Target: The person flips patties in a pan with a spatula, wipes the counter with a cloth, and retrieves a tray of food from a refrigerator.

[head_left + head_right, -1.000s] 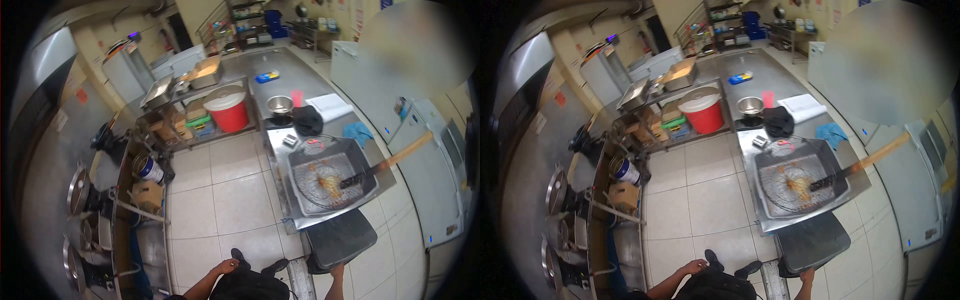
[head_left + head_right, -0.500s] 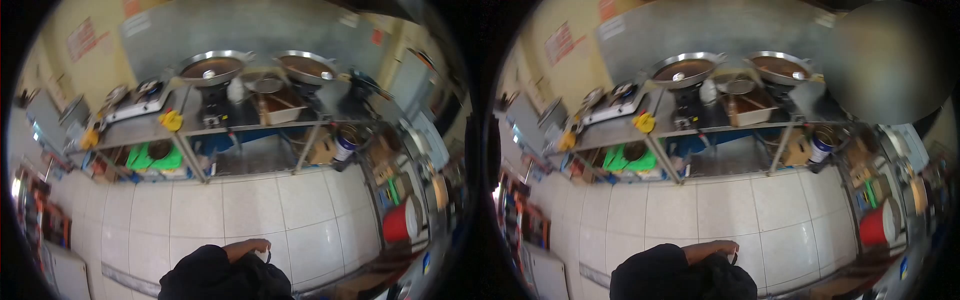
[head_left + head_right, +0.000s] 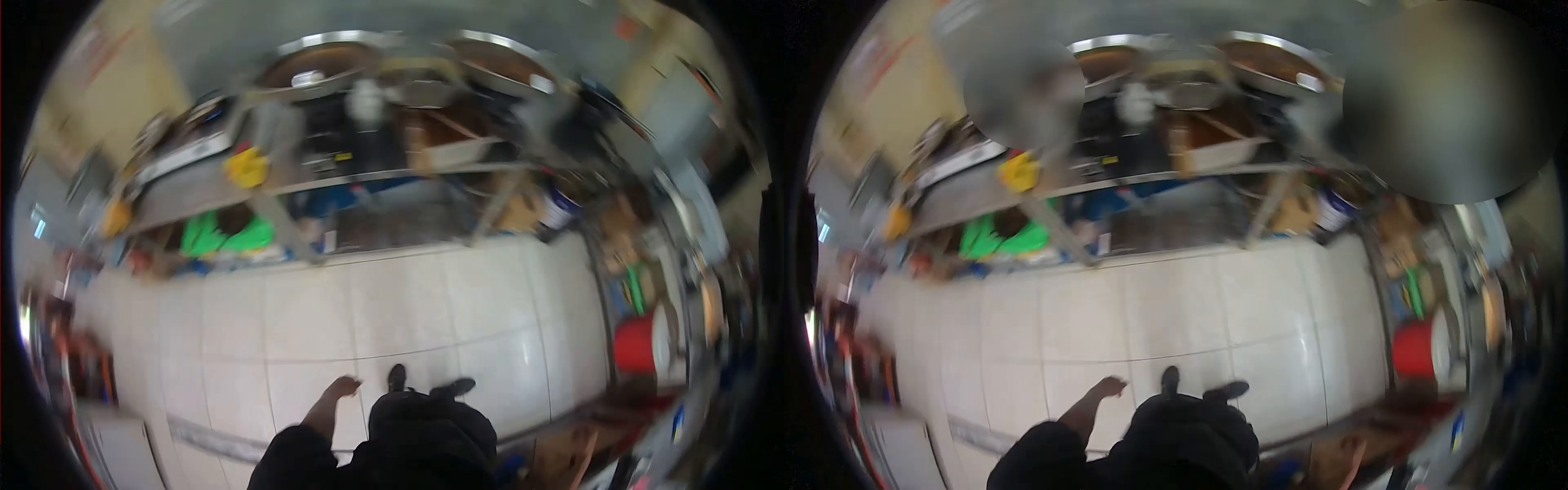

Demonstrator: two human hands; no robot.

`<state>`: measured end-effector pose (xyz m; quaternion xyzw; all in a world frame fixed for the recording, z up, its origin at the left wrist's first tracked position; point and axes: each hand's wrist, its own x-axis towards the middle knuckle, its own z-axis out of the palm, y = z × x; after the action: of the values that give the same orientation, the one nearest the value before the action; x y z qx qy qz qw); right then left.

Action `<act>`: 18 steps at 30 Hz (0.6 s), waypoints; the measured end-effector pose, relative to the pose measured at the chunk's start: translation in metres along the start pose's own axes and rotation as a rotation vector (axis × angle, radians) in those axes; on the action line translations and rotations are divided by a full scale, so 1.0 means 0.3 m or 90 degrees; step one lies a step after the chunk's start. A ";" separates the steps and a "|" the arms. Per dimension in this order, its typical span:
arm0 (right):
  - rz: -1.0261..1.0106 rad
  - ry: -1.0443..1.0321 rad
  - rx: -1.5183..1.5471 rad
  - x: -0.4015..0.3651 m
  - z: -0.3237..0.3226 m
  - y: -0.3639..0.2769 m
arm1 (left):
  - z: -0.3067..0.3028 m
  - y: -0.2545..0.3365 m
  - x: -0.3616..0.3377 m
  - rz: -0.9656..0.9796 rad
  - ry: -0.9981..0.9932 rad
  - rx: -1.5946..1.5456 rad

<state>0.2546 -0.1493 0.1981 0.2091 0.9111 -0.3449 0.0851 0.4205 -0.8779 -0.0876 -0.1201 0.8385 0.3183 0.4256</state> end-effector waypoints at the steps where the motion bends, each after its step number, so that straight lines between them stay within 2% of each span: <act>1: -0.002 0.039 -0.014 0.026 -0.090 0.071 | 0.050 -0.054 -0.010 0.096 -0.020 0.134; 2: -0.015 0.074 -0.024 0.075 -0.169 0.122 | 0.081 -0.063 -0.042 0.158 -0.020 0.281; 3: -0.017 0.103 -0.022 0.122 -0.232 0.155 | 0.065 -0.050 -0.068 0.231 -0.003 0.277; 4: -0.008 0.135 -0.019 0.165 -0.300 0.189 | 0.106 -0.043 -0.075 0.175 -0.040 0.206; 5: 0.011 0.148 0.132 0.214 -0.343 0.211 | 0.119 0.002 -0.065 0.654 0.246 0.083; 6: -0.084 0.209 0.074 0.303 -0.395 0.390 | 0.089 0.043 -0.089 0.175 0.040 -0.101; 7: 0.057 0.216 0.070 0.324 -0.464 0.392 | 0.060 0.124 -0.059 0.065 -0.002 -0.160; 8: 0.049 0.291 0.201 0.383 -0.498 0.512 | 0.033 0.206 -0.021 0.027 -0.013 -0.188; 10: 0.191 0.393 0.369 0.398 -0.639 0.418 | 0.020 0.387 0.068 0.025 -0.011 -0.206; 13: 0.340 0.571 0.252 0.550 -0.764 0.741 | 0.000 0.657 0.162 0.035 0.011 -0.234; 14: 0.306 0.736 0.054 0.586 -0.786 0.920 | -0.014 0.758 0.198 0.041 0.020 -0.241; 16: 0.448 0.912 0.296 0.563 -0.899 0.982 | -0.036 0.958 0.283 0.044 0.040 -0.264; 17: 0.582 0.879 0.304 0.537 -0.967 1.075 | -0.033 1.070 0.332 -0.041 0.075 -0.350; 18: 0.641 0.885 0.489 0.454 -1.056 0.893 | -0.049 1.138 0.370 0.042 0.076 -0.332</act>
<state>0.2467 0.2858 0.2353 0.7513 0.3835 -0.3426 -0.4137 0.1824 -0.6170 -0.0215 -0.2171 0.7551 0.5295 0.3199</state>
